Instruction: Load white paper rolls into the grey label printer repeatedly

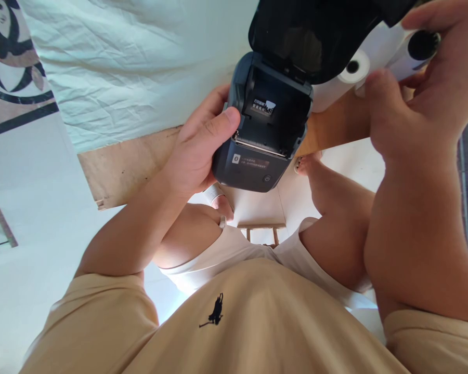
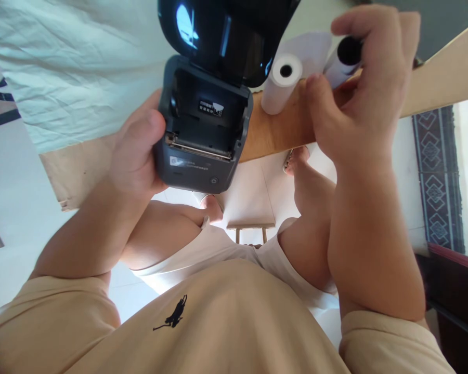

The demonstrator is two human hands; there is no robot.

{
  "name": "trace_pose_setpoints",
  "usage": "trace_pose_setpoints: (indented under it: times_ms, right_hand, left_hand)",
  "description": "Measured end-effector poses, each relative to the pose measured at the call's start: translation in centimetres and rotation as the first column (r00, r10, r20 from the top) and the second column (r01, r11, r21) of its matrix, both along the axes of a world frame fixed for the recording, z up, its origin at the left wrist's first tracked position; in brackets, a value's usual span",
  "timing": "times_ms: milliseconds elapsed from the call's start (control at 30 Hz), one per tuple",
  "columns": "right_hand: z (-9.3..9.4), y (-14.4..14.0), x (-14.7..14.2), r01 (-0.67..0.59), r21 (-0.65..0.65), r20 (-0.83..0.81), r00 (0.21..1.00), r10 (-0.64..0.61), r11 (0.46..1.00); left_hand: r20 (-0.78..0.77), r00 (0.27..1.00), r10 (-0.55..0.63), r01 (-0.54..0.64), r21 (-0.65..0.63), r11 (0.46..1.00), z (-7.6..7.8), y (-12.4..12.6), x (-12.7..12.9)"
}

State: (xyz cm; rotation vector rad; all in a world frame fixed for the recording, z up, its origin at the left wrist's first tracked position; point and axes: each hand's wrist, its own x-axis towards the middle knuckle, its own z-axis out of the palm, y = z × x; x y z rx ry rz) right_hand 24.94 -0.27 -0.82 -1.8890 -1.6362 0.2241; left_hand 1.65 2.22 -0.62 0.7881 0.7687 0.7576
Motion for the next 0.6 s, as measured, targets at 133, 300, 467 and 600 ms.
trace_pose_setpoints:
  times_ms: [133,300,467,600]
  right_hand:
    - [0.02,-0.16,-0.20,-0.055,0.023,-0.079,0.995,0.057,0.998]
    - [0.14,0.13,-0.22,0.009,0.030,-0.113,0.994,-0.005,1.000]
    - [0.36,-0.12,-0.22,0.037,-0.031,0.050,0.998,-0.036,0.999]
    - [0.17,-0.13,0.03,0.009,-0.006,0.013,1.000,-0.009,1.000]
  left_hand:
    - [-0.009,0.999,-0.031,0.031,0.005,1.000,0.12,0.06,-0.13]
    - [-0.029,0.999,-0.040,0.041,0.017,0.999,0.24,0.09,-0.14]
    - [-0.051,0.998,-0.048,0.050,0.032,0.998,0.20,0.05,-0.04]
    - [-0.033,0.999,-0.035,0.036,0.034,0.999,0.20,-0.01,0.04]
